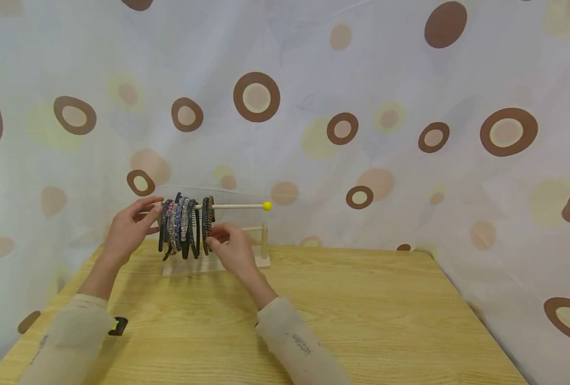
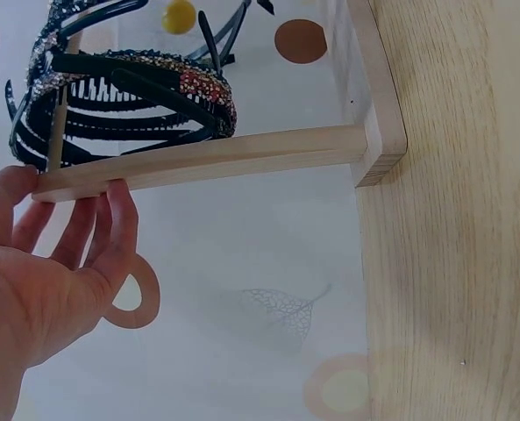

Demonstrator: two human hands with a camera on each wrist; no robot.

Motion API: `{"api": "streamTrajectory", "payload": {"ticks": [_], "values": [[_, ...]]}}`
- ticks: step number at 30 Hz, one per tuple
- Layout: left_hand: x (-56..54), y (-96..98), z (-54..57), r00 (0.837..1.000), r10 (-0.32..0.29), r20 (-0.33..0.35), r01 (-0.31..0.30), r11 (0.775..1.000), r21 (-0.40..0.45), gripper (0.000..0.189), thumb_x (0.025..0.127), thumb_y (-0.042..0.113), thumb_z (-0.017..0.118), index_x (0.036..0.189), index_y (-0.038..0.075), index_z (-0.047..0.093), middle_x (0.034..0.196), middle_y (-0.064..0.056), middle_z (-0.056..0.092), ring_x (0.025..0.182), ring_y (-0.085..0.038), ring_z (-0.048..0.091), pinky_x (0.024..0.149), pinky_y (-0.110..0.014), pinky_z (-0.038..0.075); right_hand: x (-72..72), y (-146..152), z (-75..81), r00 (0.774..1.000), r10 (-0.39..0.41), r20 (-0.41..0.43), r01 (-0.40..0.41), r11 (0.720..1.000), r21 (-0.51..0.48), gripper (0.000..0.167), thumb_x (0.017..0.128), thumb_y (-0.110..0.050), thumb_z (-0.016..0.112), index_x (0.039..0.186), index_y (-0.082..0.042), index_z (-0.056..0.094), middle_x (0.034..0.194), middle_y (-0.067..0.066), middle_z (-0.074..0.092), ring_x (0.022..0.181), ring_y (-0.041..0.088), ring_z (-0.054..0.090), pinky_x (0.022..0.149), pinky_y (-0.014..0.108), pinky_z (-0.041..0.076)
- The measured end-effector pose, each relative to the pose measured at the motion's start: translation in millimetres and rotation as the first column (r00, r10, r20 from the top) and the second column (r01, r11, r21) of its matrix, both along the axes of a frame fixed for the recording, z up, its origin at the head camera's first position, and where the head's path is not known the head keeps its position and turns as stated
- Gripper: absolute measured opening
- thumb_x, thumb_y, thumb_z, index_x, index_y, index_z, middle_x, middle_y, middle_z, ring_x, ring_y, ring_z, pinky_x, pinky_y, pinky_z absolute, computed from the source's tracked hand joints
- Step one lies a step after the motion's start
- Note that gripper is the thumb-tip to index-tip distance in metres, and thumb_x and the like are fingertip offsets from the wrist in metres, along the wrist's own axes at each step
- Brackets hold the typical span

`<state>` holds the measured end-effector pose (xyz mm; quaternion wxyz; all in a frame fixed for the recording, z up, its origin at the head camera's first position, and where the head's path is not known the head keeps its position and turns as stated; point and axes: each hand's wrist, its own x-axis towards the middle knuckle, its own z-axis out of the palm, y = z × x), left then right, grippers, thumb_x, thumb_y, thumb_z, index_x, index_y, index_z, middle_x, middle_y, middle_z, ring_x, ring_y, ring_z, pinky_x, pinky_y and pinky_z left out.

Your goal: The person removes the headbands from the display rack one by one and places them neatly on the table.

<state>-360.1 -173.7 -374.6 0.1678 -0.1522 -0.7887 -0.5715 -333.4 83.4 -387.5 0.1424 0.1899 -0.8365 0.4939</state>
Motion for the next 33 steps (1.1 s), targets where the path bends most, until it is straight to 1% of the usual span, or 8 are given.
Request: {"api": "streamTrajectory", "payload": {"ticks": [8, 12, 16, 21, 23, 26, 28, 33], "values": [[-2.9, 2.2, 3.9, 1.0, 0.001, -0.014, -0.001, 1.0, 0.0, 0.052, 0.104, 0.041, 0.058, 0.147, 0.011, 0.056, 0.137, -0.02, 0.055, 0.119, -0.036, 0.059, 0.08, -0.033, 0.059, -1.4, 6, 8.8, 0.995, -0.054, -0.081, 0.054, 0.999, -0.003, 0.018, 0.093, -0.008, 0.076, 0.109, -0.001, 0.073, 0.095, 0.004, 0.073, 0.083, 0.015, 0.067, 0.075, 0.028, 0.055], [-3.6, 3.6, 5.3, 1.0, 0.001, -0.019, -0.001, 1.0, -0.009, 0.052, 0.104, 0.042, 0.059, 0.146, 0.012, 0.056, 0.137, -0.019, 0.056, 0.118, -0.036, 0.059, 0.08, -0.035, 0.059, -1.3, 11, 13.1, 0.985, -0.077, -0.153, 0.077, 0.997, -0.005, 0.017, 0.091, -0.007, 0.076, 0.106, 0.0, 0.074, 0.09, 0.003, 0.072, 0.078, 0.013, 0.066, 0.07, 0.027, 0.055], [-4.8, 4.3, 4.6, 1.0, -0.004, -0.019, 0.004, 1.0, -0.005, 0.052, 0.104, 0.041, 0.059, 0.146, 0.01, 0.057, 0.136, -0.02, 0.057, 0.118, -0.036, 0.06, 0.082, -0.038, 0.059, 2.0, 15, 17.9, 0.964, -0.064, -0.259, 0.077, 0.996, 0.043, 0.015, 0.09, -0.004, 0.075, 0.104, 0.0, 0.074, 0.085, 0.003, 0.07, 0.074, 0.013, 0.064, 0.065, 0.025, 0.054], [-3.9, 4.4, 3.3, 1.0, -0.006, -0.012, 0.006, 1.0, -0.007, 0.052, 0.104, 0.042, 0.059, 0.146, 0.009, 0.056, 0.136, -0.02, 0.057, 0.118, -0.036, 0.06, 0.081, -0.036, 0.059, 5.1, 19, 22.3, 0.921, -0.039, -0.388, 0.091, 0.989, 0.116, 0.014, 0.086, 0.0, 0.073, 0.1, 0.002, 0.074, 0.083, 0.005, 0.069, 0.071, 0.015, 0.063, 0.061, 0.023, 0.053], [-2.7, 4.2, 2.8, 1.0, -0.006, -0.009, 0.006, 1.0, -0.006, 0.053, 0.104, 0.042, 0.059, 0.146, 0.009, 0.056, 0.136, -0.02, 0.056, 0.118, -0.036, 0.059, 0.082, -0.037, 0.059, 5.6, 21, 23.3, 0.915, -0.026, -0.403, 0.079, 0.99, 0.114, 0.015, 0.085, 0.002, 0.072, 0.1, 0.003, 0.074, 0.084, 0.007, 0.068, 0.07, 0.016, 0.064, 0.061, 0.023, 0.054], [-1.5, 3.8, 2.0, 1.0, -0.006, -0.01, 0.006, 1.0, -0.004, 0.053, 0.104, 0.042, 0.058, 0.146, 0.009, 0.056, 0.136, -0.021, 0.056, 0.118, -0.037, 0.059, 0.082, -0.04, 0.059, 4.9, 23, 24.5, 0.919, -0.017, -0.393, 0.056, 0.995, 0.088, 0.016, 0.084, 0.004, 0.072, 0.1, 0.005, 0.073, 0.084, 0.007, 0.068, 0.071, 0.016, 0.063, 0.062, 0.022, 0.054], [-0.8, 3.4, 1.3, 1.0, -0.004, -0.011, 0.004, 1.0, -0.005, 0.053, 0.104, 0.042, 0.058, 0.146, 0.009, 0.056, 0.136, -0.021, 0.056, 0.118, -0.037, 0.059, 0.083, -0.04, 0.058, 4.1, 26, 25.7, 0.924, -0.024, -0.382, 0.049, 0.997, 0.056, 0.016, 0.085, 0.005, 0.072, 0.1, 0.005, 0.073, 0.084, 0.007, 0.068, 0.071, 0.016, 0.063, 0.063, 0.023, 0.055], [0.1, 1.7, -0.9, 1.0, 0.005, -0.012, -0.005, 1.0, -0.009, 0.053, 0.104, 0.042, 0.059, 0.146, 0.01, 0.056, 0.136, -0.02, 0.056, 0.118, -0.036, 0.059, 0.082, -0.039, 0.058, 5.1, 35, 32.9, 0.921, -0.045, -0.387, 0.046, 0.999, -0.006, 0.015, 0.087, 0.004, 0.072, 0.101, 0.005, 0.074, 0.083, 0.007, 0.068, 0.071, 0.017, 0.064, 0.063, 0.027, 0.056]]}}
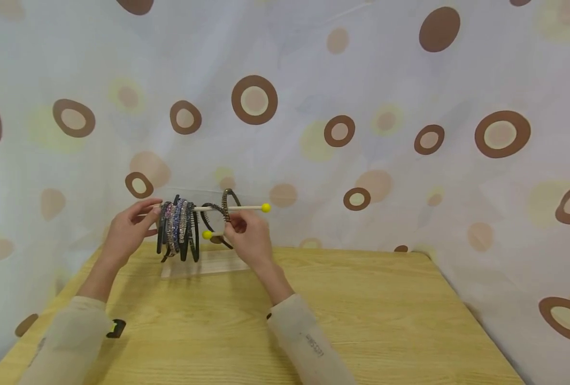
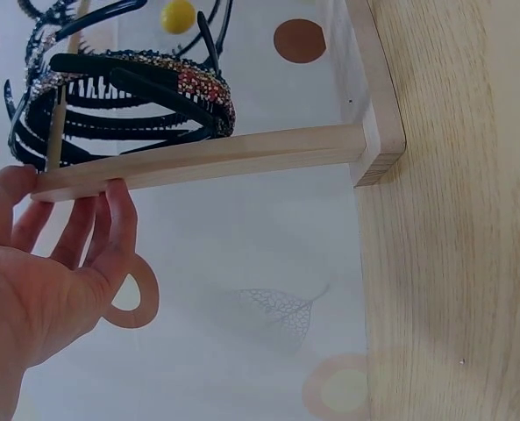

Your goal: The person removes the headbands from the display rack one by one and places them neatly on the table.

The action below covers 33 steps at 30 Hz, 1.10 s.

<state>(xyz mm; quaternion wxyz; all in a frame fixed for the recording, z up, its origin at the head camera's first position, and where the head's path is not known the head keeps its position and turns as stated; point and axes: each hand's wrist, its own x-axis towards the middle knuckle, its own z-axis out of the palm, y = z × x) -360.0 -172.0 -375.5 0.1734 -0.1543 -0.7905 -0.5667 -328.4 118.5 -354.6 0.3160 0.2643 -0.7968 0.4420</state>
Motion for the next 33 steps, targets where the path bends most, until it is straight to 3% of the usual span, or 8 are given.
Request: {"api": "streamTrajectory", "payload": {"ticks": [10, 26, 33], "values": [[-0.5, 0.3, -1.2, 1.0, 0.001, -0.008, -0.001, 1.0, 0.001, 0.052, 0.105, 0.041, 0.058, 0.146, 0.01, 0.056, 0.135, -0.02, 0.057, 0.117, -0.036, 0.06, 0.08, -0.034, 0.059, 7.1, 31, 20.1, 0.999, -0.043, -0.021, 0.041, 0.997, -0.063, 0.015, 0.09, 0.003, 0.07, 0.104, 0.005, 0.076, 0.087, 0.01, 0.071, 0.076, 0.022, 0.069, 0.07, 0.037, 0.06], [0.1, 2.1, -5.8, 1.0, -0.005, -0.008, 0.005, 1.0, 0.008, 0.053, 0.104, 0.043, 0.058, 0.146, 0.01, 0.056, 0.131, -0.018, 0.059, 0.116, -0.034, 0.06, 0.08, -0.033, 0.059, 13.4, 82, 29.8, 0.989, -0.094, -0.113, 0.078, 0.987, -0.137, 0.015, 0.092, 0.003, 0.071, 0.106, 0.0, 0.077, 0.094, 0.01, 0.07, 0.08, 0.023, 0.068, 0.073, 0.024, 0.056], [-2.8, -2.3, -6.8, 1.0, -0.001, -0.027, 0.001, 1.0, 0.002, 0.052, 0.105, 0.041, 0.057, 0.147, 0.009, 0.055, 0.13, -0.018, 0.059, 0.114, -0.032, 0.061, 0.079, -0.032, 0.059, 30.5, 108, 41.0, 0.986, -0.118, -0.118, 0.1, 0.984, -0.148, 0.017, 0.091, 0.011, 0.068, 0.106, 0.007, 0.073, 0.095, 0.019, 0.068, 0.08, 0.025, 0.065, 0.074, 0.019, 0.053]]}}
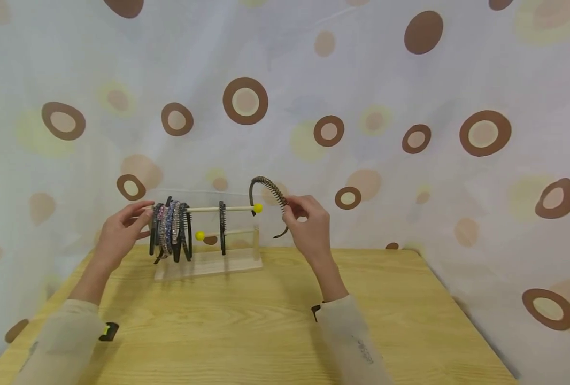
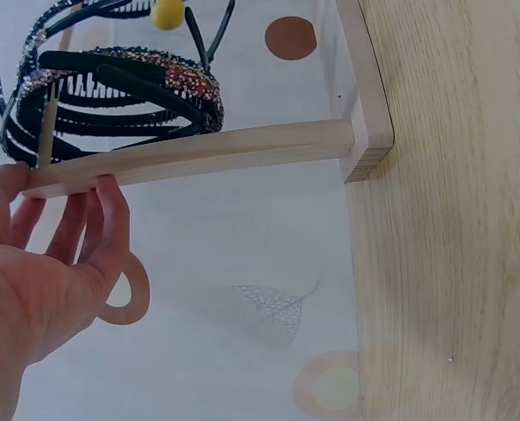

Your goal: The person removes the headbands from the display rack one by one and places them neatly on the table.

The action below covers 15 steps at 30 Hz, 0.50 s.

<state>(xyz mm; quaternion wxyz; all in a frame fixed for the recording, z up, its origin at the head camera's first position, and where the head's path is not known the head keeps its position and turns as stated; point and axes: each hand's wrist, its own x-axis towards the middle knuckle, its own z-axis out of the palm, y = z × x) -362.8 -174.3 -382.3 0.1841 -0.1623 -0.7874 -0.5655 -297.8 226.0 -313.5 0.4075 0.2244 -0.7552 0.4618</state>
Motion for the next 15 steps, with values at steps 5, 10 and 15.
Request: {"api": "streamTrajectory", "payload": {"ticks": [5, 10, 15], "values": [[0.2, -1.9, 3.4, 1.0, -0.011, 0.017, 0.011, 1.0, -0.004, 0.055, 0.105, 0.044, 0.057, 0.148, 0.01, 0.054, 0.135, -0.017, 0.057, 0.118, -0.033, 0.059, 0.081, -0.033, 0.058, 19.1, 11, 12.6, 0.999, -0.026, 0.026, 0.028, 0.997, -0.066, 0.016, 0.091, 0.013, 0.064, 0.106, 0.012, 0.071, 0.098, 0.023, 0.067, 0.083, 0.021, 0.065, 0.078, 0.021, 0.054], [2.3, -4.1, 2.9, 0.999, -0.011, 0.033, 0.011, 1.0, 0.002, 0.055, 0.104, 0.044, 0.057, 0.148, 0.01, 0.054, 0.14, -0.017, 0.055, 0.116, -0.028, 0.06, 0.081, -0.032, 0.058, 19.8, 20, 13.4, 0.996, -0.054, 0.065, 0.063, 0.988, -0.141, 0.017, 0.094, 0.008, 0.064, 0.11, 0.011, 0.07, 0.102, 0.024, 0.068, 0.087, 0.022, 0.066, 0.081, 0.023, 0.054], [1.2, -1.7, 1.9, 0.999, -0.038, 0.037, 0.038, 0.999, 0.014, 0.056, 0.104, 0.043, 0.058, 0.148, 0.009, 0.053, 0.136, -0.017, 0.057, 0.112, -0.017, 0.061, 0.081, -0.032, 0.058, 13.9, 28, 10.1, 0.99, -0.027, 0.14, 0.059, 0.972, -0.229, 0.02, 0.098, 0.004, 0.064, 0.116, 0.012, 0.068, 0.107, 0.026, 0.067, 0.093, 0.027, 0.066, 0.081, 0.024, 0.055]]}}
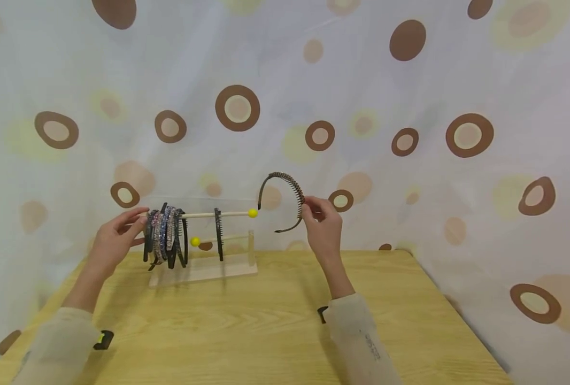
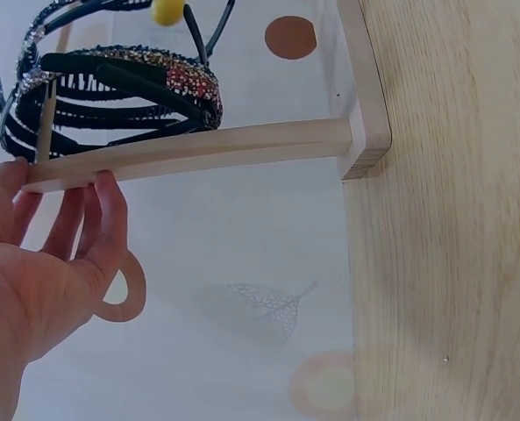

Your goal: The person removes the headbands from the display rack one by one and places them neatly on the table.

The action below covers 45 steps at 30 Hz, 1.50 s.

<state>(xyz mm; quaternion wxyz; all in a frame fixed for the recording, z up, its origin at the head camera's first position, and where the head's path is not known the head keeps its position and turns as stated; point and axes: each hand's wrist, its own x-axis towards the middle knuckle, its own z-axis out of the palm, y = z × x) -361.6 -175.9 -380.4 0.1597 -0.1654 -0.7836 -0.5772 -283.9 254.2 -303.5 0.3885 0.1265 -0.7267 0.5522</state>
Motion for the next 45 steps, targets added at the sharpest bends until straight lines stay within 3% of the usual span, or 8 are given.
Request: {"api": "streamTrajectory", "payload": {"ticks": [7, 13, 16, 20, 23, 29, 36, 45], "values": [[-1.1, -0.7, -5.6, 1.0, -0.005, -0.015, 0.005, 1.0, -0.003, 0.056, 0.104, 0.043, 0.058, 0.148, 0.01, 0.054, 0.137, -0.018, 0.056, 0.11, -0.012, 0.06, 0.081, -0.033, 0.058, -23.7, 27, -19.0, 1.0, -0.006, -0.007, 0.006, 0.993, -0.114, 0.022, 0.1, -0.006, 0.067, 0.118, 0.006, 0.07, 0.11, 0.018, 0.068, 0.091, 0.018, 0.067, 0.08, 0.023, 0.056], [-0.7, -0.3, -4.3, 1.0, 0.0, -0.027, 0.0, 1.0, 0.007, 0.055, 0.104, 0.042, 0.057, 0.148, 0.009, 0.054, 0.138, -0.019, 0.054, 0.108, -0.01, 0.059, 0.082, -0.036, 0.058, -17.8, 48, -18.0, 0.999, -0.008, -0.032, 0.003, 0.988, -0.156, 0.023, 0.098, -0.011, 0.071, 0.114, 0.005, 0.072, 0.106, 0.014, 0.069, 0.085, 0.016, 0.065, 0.077, 0.023, 0.055], [-0.1, 3.0, -3.8, 1.0, -0.01, -0.025, 0.01, 1.0, 0.012, 0.054, 0.105, 0.041, 0.057, 0.148, 0.009, 0.054, 0.138, -0.019, 0.055, 0.106, -0.008, 0.059, 0.082, -0.036, 0.058, -5.4, 64, -17.0, 1.0, -0.023, 0.016, 0.024, 0.992, -0.121, 0.023, 0.1, -0.01, 0.068, 0.116, 0.006, 0.071, 0.108, 0.012, 0.07, 0.088, 0.015, 0.064, 0.078, 0.022, 0.054], [1.6, 10.1, -4.7, 1.0, -0.03, -0.006, 0.03, 0.999, 0.02, 0.054, 0.105, 0.04, 0.058, 0.149, 0.01, 0.054, 0.138, -0.019, 0.054, 0.106, -0.006, 0.06, 0.082, -0.033, 0.058, 21.3, 94, -11.3, 0.991, -0.048, 0.125, 0.044, 0.998, 0.034, 0.025, 0.103, -0.008, 0.062, 0.121, 0.008, 0.069, 0.115, 0.016, 0.068, 0.098, 0.013, 0.063, 0.082, 0.021, 0.052], [4.5, 8.9, -3.7, 1.0, -0.027, 0.004, 0.027, 0.999, 0.02, 0.053, 0.105, 0.04, 0.058, 0.149, 0.01, 0.054, 0.137, -0.018, 0.054, 0.104, -0.004, 0.06, 0.08, -0.03, 0.057, 28.3, 122, -14.2, 0.981, -0.037, 0.188, 0.01, 0.989, 0.145, 0.026, 0.104, -0.01, 0.061, 0.124, 0.005, 0.068, 0.119, 0.02, 0.066, 0.103, 0.013, 0.062, 0.079, 0.02, 0.05], [6.9, 2.7, -0.3, 1.0, 0.009, 0.007, -0.009, 1.0, 0.002, 0.052, 0.105, 0.04, 0.057, 0.149, 0.012, 0.054, 0.135, -0.014, 0.053, 0.102, -0.001, 0.059, 0.078, -0.024, 0.057, 27.8, 182, -29.0, 0.946, -0.022, 0.324, -0.075, 0.956, 0.285, 0.03, 0.106, -0.018, 0.06, 0.129, -0.002, 0.069, 0.122, 0.019, 0.065, 0.1, 0.02, 0.063, 0.076, 0.022, 0.053], [5.3, -4.5, -1.1, 0.999, 0.022, 0.031, -0.022, 1.0, 0.003, 0.055, 0.104, 0.043, 0.056, 0.151, 0.014, 0.052, 0.135, -0.01, 0.052, 0.105, -0.001, 0.058, 0.08, -0.024, 0.056, 17.4, 240, -44.2, 0.862, 0.074, 0.501, -0.203, 0.957, 0.207, 0.036, 0.107, -0.02, 0.056, 0.135, 0.003, 0.062, 0.126, 0.018, 0.064, 0.11, 0.014, 0.063, 0.089, 0.023, 0.053], [6.5, 1.3, -3.7, 1.0, -0.003, 0.023, 0.002, 1.0, 0.018, 0.054, 0.105, 0.04, 0.056, 0.151, 0.014, 0.052, 0.137, -0.011, 0.051, 0.108, -0.004, 0.057, 0.081, -0.022, 0.055, 8.5, 289, -63.3, 0.821, -0.092, 0.564, -0.118, 0.938, 0.326, 0.039, 0.11, -0.026, 0.05, 0.137, -0.001, 0.061, 0.141, 0.019, 0.054, 0.123, 0.021, 0.051, 0.089, 0.021, 0.051]]}}
